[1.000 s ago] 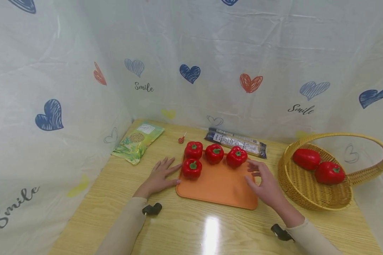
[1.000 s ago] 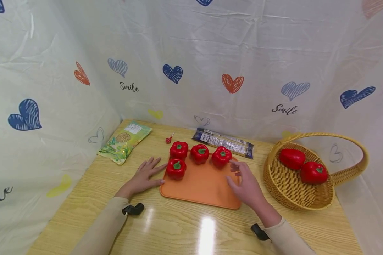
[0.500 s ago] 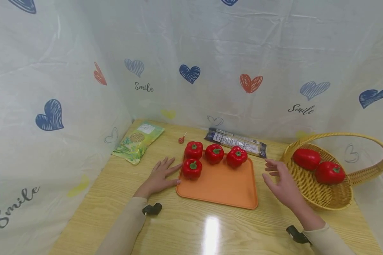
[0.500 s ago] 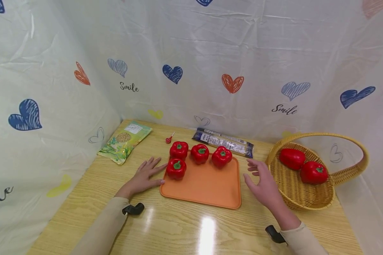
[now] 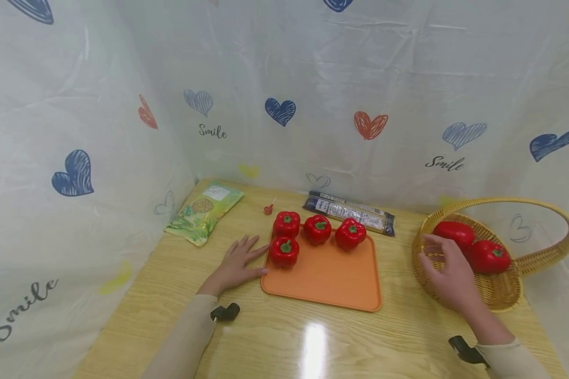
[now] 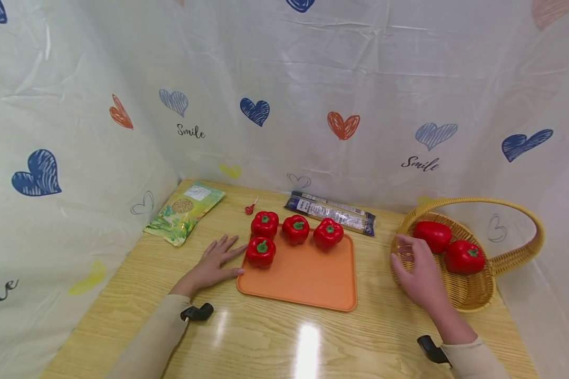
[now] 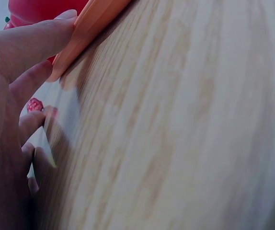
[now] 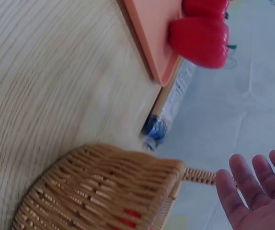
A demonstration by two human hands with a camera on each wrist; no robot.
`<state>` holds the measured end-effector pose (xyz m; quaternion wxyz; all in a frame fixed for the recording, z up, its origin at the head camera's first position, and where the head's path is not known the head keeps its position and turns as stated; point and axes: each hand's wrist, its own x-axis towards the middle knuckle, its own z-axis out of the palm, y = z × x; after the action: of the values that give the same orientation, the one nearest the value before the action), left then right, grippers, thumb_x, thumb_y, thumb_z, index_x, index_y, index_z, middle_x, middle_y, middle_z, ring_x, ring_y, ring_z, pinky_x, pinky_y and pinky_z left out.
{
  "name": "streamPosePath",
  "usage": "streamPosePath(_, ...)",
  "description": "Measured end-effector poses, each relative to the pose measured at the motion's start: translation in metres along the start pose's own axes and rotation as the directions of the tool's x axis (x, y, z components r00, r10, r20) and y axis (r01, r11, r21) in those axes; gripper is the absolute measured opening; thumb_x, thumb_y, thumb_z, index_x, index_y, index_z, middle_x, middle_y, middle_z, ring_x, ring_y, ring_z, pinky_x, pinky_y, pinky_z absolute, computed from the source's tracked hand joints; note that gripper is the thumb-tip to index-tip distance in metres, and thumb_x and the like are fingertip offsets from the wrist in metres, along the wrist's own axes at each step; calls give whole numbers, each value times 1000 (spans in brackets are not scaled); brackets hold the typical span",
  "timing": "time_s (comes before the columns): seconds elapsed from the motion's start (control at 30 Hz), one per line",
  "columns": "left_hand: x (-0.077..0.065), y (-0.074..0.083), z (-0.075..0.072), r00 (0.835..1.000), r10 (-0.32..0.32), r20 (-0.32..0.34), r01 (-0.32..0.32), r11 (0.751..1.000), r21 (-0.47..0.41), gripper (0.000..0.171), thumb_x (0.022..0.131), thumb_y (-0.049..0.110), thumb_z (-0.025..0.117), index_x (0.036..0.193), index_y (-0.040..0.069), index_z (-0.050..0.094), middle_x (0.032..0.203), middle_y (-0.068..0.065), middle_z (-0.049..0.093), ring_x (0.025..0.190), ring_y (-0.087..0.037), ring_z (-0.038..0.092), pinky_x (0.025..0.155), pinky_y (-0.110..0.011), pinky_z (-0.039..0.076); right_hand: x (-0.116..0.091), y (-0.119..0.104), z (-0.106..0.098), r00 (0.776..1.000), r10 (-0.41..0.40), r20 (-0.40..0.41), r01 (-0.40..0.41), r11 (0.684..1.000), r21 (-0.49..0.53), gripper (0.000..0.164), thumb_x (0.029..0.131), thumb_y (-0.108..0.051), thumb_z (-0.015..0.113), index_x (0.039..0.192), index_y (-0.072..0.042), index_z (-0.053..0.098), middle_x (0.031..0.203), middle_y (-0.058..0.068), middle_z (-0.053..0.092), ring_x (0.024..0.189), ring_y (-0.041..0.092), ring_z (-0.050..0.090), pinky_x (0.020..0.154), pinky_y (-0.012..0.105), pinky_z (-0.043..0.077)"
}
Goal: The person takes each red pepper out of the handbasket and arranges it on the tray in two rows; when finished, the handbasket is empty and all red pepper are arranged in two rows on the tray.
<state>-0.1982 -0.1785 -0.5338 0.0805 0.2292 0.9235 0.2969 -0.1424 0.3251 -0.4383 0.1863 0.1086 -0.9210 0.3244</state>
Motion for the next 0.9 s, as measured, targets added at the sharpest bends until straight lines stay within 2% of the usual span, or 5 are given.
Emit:
streamPosePath(0.13,0,0,0,1000,2,1,-2,1000,-2,72,94,53,67,156,25,44,167,-14,23,155,-41,2,123,-57,-3,0,5,-10,999,35,17,-35,999,-31,43,94,-4,69,134,5,56,122,19,58,100,-4,52,84,-3,35)
streamPosePath(0.3,0,0,0,1000,0,4,0,1000,-1,71,94,53,67,156,25,44,167,-14,23,155,-41,1,123,-57,-3,1,12,-22,998,60,25,-58,997,-56,42,95,-5,68,134,6,54,123,21,56,100,-12,47,82,-5,34)
streamPosePath(0.63,0,-1,0,1000,5,1,-5,1000,0,72,94,52,66,156,25,44,167,-15,23,155,-41,2,123,-57,-3,2,31,-41,990,131,43,-128,990,-66,45,98,-11,66,135,9,52,123,26,52,92,-16,46,73,-1,40)
streamPosePath(0.77,0,-1,0,1000,8,5,-8,1000,0,72,95,52,67,157,24,43,167,-15,22,155,-41,1,123,-57,-4,5,40,-50,983,177,37,-173,980,-100,45,99,-13,65,135,10,52,119,27,53,87,-5,52,68,-1,40)
streamPosePath(0.9,0,0,0,1000,10,1,-10,1000,-8,71,95,51,67,156,24,44,167,-15,22,155,-42,2,123,-57,-4,8,53,-58,970,238,48,-231,966,-117,50,100,-15,64,139,12,48,122,32,53,96,28,61,65,0,39)
